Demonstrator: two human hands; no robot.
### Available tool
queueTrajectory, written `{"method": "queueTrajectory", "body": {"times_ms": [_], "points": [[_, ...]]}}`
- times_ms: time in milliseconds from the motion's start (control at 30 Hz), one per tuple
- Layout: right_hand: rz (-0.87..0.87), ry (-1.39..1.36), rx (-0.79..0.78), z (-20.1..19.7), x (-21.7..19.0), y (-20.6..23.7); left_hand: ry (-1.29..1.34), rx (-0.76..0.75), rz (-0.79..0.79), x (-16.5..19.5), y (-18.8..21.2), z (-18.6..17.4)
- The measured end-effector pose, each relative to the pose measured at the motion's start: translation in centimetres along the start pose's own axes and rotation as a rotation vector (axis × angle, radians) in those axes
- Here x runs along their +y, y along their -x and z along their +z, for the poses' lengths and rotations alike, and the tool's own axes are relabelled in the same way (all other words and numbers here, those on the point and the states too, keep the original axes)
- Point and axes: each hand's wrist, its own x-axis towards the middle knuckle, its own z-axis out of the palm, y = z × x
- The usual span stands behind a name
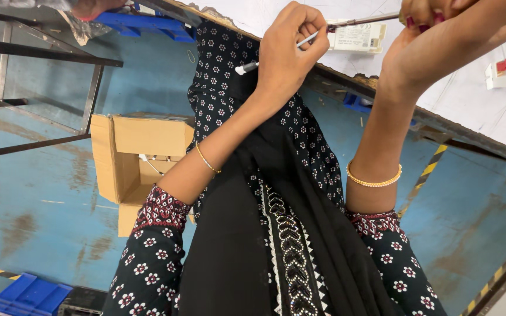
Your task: The person uses a screwdriver to tighten screws on small white electrical components with attached wires. They handle each unit one at a time, turning them over and placing them on the table after tightening.
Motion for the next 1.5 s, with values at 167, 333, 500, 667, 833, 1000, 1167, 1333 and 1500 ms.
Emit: {"method": "queueTrajectory", "body": {"times_ms": [167,333,500,667,833,1000,1167,1333,1500], "points": [[0.025,0.069,-0.094,1.3,-0.2,0.5,-0.09,-0.005,0.029,-0.1,-0.1,-0.1],[-0.014,0.152,-0.019,4.9,-0.3,1.6,-0.173,0.009,0.116,0.1,-0.1,-0.2],[-0.024,0.066,0.004,5.8,-0.3,1.4,-0.231,0.005,0.148,0.8,0.1,-0.3],[-0.094,0.298,-0.061,4.7,-0.3,1.3,-0.134,-0.026,0.014,1.0,-0.2,-0.7],[-0.061,0.218,0.026,4.1,-0.4,1.4,-0.029,-0.025,-0.052,0.7,-0.8,-0.8],[-0.082,0.229,0.03,4.2,-0.2,1.5,-0.024,-0.042,-0.076,0.3,-1.1,-0.9],[-0.123,0.305,-0.017,4.8,-0.3,1.1,0.002,-0.066,-0.07,0.2,-1.2,-1.2],[-0.054,0.094,0.046,7.4,-0.8,0.9,-0.078,-0.032,-0.05,0.5,-0.9,-1.0],[-0.045,0.17,-0.074,10.7,-2.7,0.8,-0.148,-0.013,-0.101,1.2,-0.9,-0.9]]}}
